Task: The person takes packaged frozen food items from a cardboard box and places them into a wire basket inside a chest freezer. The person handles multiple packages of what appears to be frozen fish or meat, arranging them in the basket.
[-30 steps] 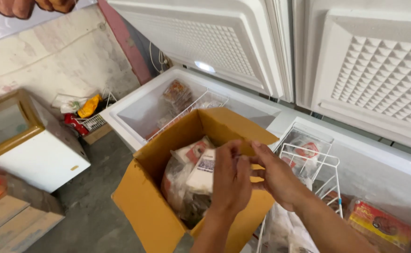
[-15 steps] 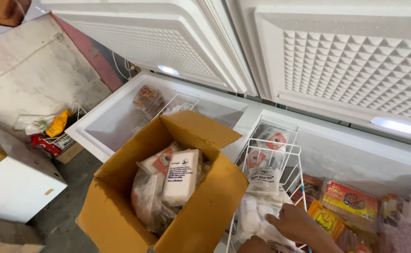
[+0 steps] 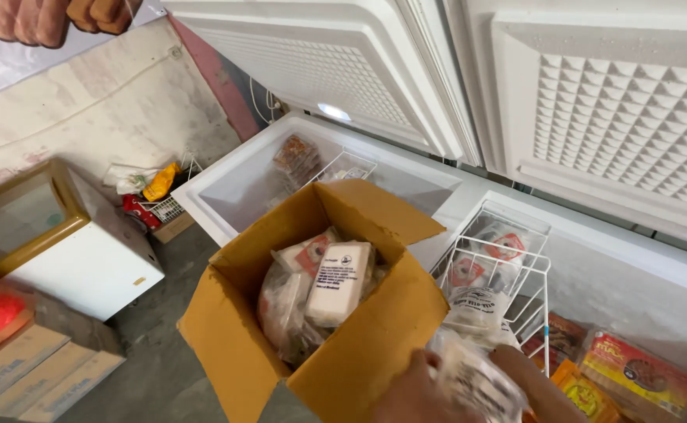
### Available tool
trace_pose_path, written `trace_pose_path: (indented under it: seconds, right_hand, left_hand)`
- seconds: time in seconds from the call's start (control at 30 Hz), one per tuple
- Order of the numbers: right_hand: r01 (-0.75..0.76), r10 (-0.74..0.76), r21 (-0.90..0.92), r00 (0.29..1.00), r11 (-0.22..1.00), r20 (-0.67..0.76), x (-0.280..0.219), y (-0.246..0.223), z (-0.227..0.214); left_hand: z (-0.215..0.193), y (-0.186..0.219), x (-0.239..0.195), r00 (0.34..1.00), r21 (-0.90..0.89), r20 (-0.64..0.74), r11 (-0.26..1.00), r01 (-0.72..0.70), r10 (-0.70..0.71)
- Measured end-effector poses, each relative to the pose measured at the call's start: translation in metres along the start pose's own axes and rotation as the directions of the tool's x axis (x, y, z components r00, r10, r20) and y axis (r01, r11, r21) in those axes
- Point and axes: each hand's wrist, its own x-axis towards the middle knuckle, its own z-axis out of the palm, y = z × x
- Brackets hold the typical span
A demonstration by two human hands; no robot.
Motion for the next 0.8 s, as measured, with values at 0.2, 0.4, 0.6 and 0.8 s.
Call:
trace_pose_path:
  seconds: [0.2, 0.4, 0.6, 0.8]
  right_hand:
    - [-0.011, 0.017, 0.079, 0.997, 0.997, -0.075, 0.017, 0.031, -0.001]
    - [-0.037, 0.054, 0.150, 0.992, 0.988, -0.112, 0.025, 0.007, -0.070]
    - [-0.150, 0.117, 0.257, 0.983, 0.955, 0.140, -0.001, -0.015, -0.135]
    - [-0.179, 0.056, 0.526, 0.969, 0.831, 0.242, -0.029, -0.025, -0.160]
  left_hand:
    - [-0.132, 0.058, 0.025, 0.934, -0.281, -0.348, 0.942, -0.182, 0.076]
    - [-0.179, 0.009, 0.090, 0.681, -0.349, -0.702, 0.934, -0.071, -0.211]
    - [-0.183, -0.095, 0.171, 0.581, -0.178, -0.799, 0.984, 0.016, -0.154]
    - [-0.119, -0.022, 0.120, 0.485, 0.310, -0.855, 0.931, 0.194, 0.184]
